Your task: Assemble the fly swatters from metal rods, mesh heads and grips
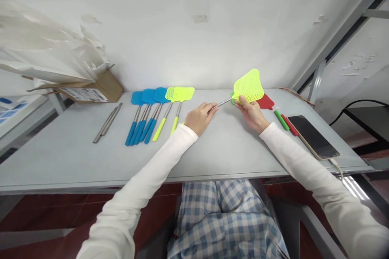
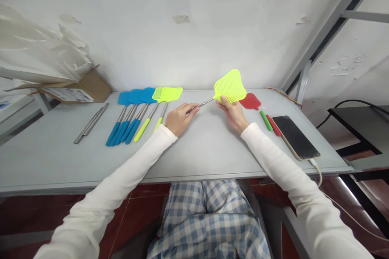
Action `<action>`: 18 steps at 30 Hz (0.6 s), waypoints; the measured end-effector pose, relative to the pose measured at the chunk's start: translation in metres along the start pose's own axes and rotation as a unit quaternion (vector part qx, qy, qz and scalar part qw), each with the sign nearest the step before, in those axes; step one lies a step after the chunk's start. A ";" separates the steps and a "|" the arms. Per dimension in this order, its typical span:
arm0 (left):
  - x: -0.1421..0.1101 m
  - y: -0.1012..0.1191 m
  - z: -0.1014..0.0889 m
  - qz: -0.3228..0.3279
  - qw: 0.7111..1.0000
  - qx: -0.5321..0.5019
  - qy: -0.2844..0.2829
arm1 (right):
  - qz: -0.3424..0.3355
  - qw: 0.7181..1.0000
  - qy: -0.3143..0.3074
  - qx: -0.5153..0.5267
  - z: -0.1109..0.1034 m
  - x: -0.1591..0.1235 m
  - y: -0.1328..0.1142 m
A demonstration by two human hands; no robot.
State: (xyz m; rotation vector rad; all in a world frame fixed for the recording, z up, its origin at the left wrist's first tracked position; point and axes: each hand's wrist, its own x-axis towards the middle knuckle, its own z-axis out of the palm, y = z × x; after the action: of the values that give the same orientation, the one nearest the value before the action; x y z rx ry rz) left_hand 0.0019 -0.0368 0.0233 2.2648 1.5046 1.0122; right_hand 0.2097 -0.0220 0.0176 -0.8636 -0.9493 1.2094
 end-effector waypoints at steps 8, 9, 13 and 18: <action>0.015 -0.002 -0.007 -0.151 0.920 -0.323 0.162 | 0.064 0.996 -0.052 -0.032 0.011 -0.014 0.001; 0.016 -0.004 -0.006 -0.177 0.906 -0.349 0.158 | 0.077 0.995 -0.044 -0.036 0.010 -0.013 0.004; 0.014 -0.008 0.005 -0.254 0.883 -0.378 0.112 | 0.108 0.994 0.004 -0.027 0.002 -0.005 0.014; 0.005 -0.013 0.022 -0.306 0.887 -0.345 0.027 | 0.108 0.994 0.012 -0.022 -0.002 -0.001 0.015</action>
State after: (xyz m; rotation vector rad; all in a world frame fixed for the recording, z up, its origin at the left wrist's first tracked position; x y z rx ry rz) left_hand 0.0084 -0.0229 0.0018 1.1763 1.4185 1.1517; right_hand 0.2062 -0.0203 0.0030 -1.0353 -0.8825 1.3631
